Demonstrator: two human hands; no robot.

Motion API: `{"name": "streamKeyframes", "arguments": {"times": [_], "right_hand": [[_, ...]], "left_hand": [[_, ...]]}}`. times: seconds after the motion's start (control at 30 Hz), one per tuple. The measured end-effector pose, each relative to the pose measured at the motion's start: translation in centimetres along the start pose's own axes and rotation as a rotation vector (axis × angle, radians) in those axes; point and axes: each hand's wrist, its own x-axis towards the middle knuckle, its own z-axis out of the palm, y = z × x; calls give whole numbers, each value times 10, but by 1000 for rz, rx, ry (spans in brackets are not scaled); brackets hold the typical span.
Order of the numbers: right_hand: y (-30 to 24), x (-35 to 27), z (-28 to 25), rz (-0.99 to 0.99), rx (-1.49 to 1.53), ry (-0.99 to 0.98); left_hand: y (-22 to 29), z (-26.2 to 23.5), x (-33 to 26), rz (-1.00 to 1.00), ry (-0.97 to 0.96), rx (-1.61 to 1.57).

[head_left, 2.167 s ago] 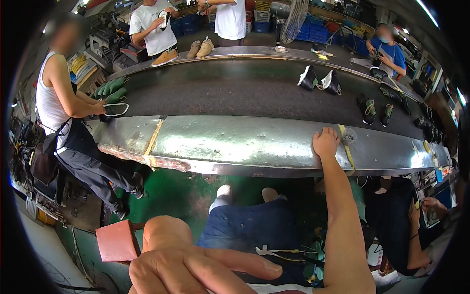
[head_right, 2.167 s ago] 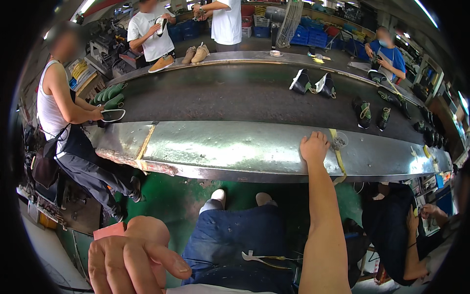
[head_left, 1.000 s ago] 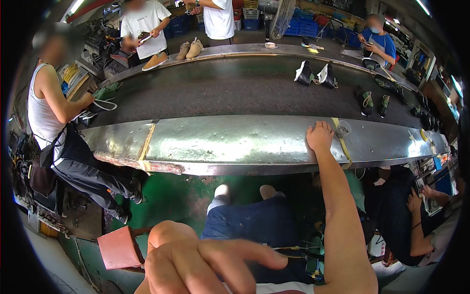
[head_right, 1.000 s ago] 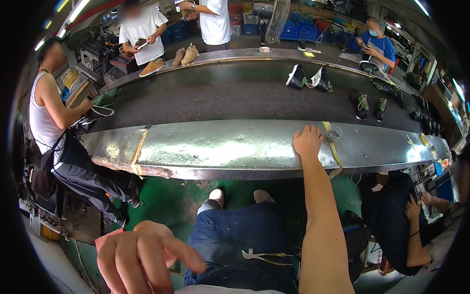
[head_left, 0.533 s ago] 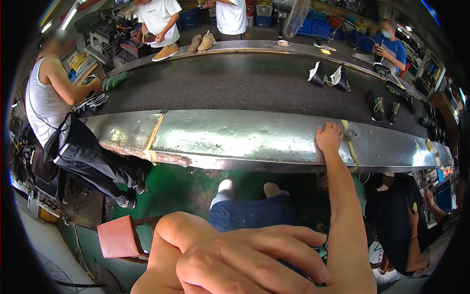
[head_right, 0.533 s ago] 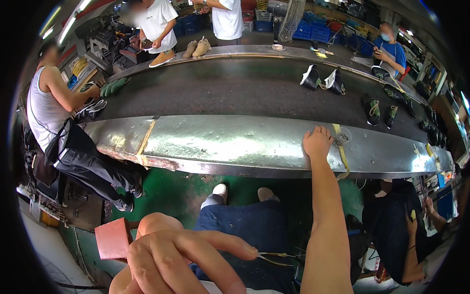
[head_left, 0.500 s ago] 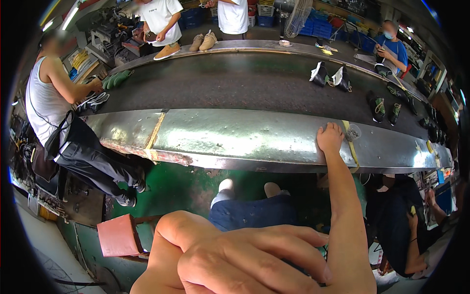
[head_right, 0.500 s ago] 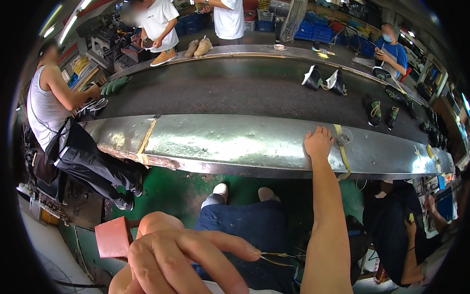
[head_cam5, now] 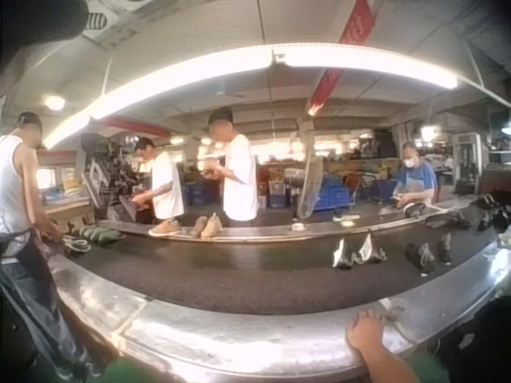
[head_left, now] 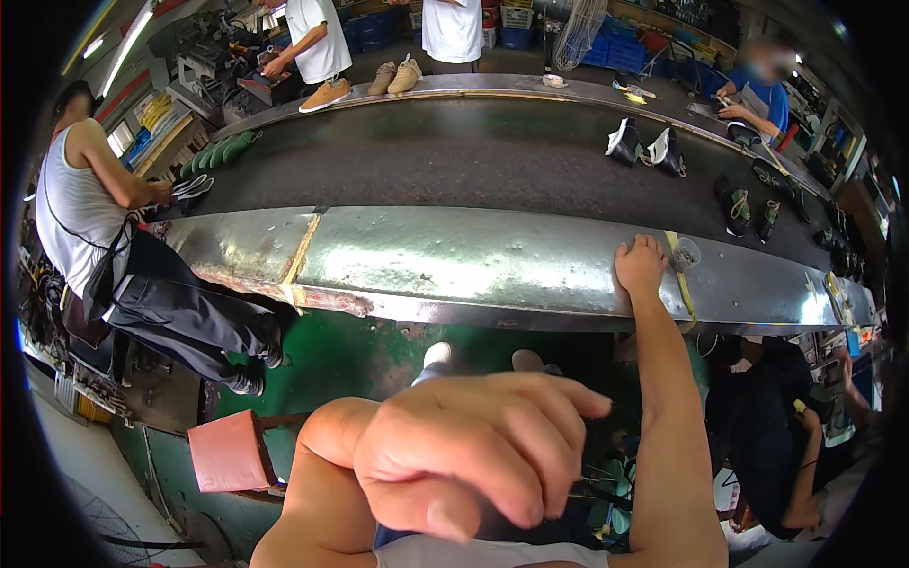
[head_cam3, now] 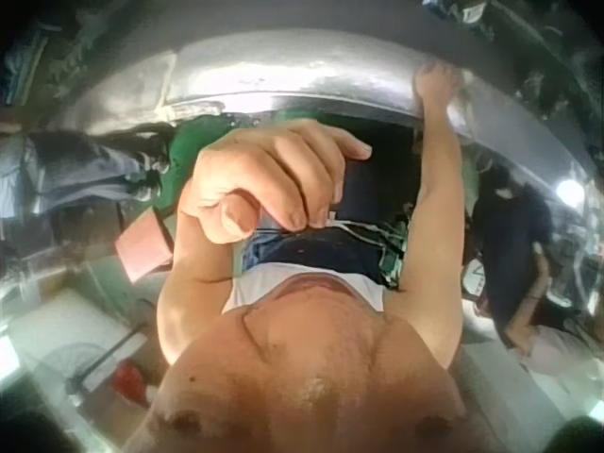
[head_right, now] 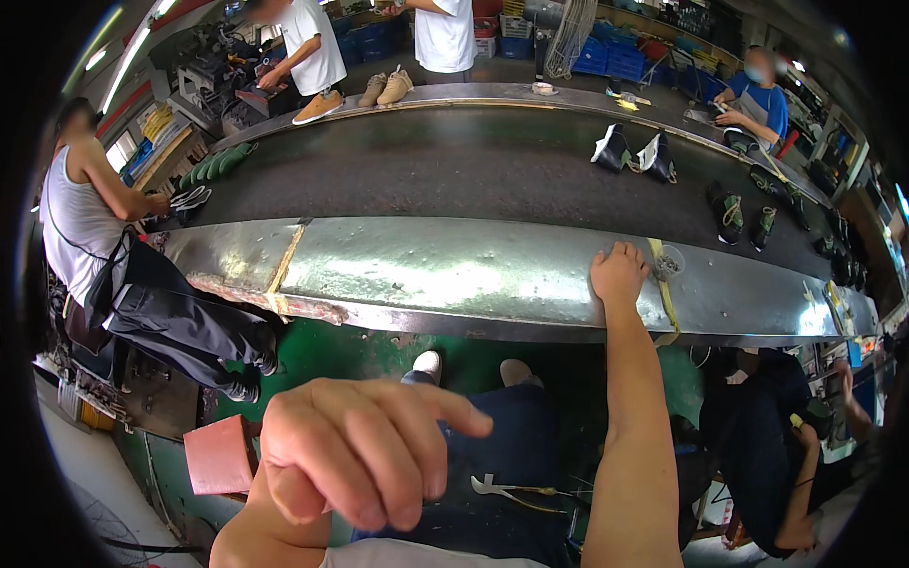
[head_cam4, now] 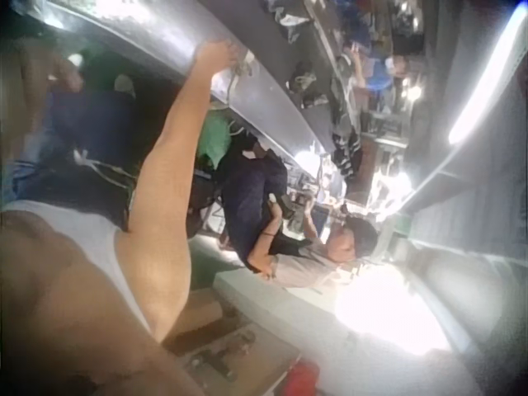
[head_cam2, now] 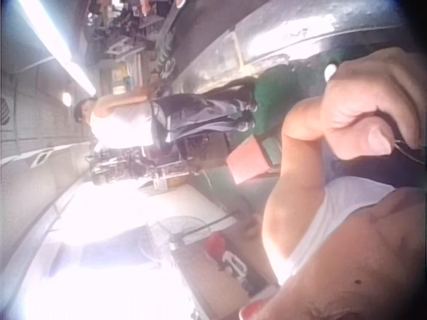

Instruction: Inspecting and trimming shoes on an assembly line.

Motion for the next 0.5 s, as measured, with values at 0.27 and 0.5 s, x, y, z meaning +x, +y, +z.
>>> {"name": "streamKeyframes", "arguments": {"times": [0.27, 0.5], "right_hand": [[-2, 0, -3, 2, 5, -19], [-3, 0, -5, 23, 4, -63]], "left_hand": [[-12, -22, -15, -143, 56, 330], [-106, -166, -106, -686, 200, 1511]]}}
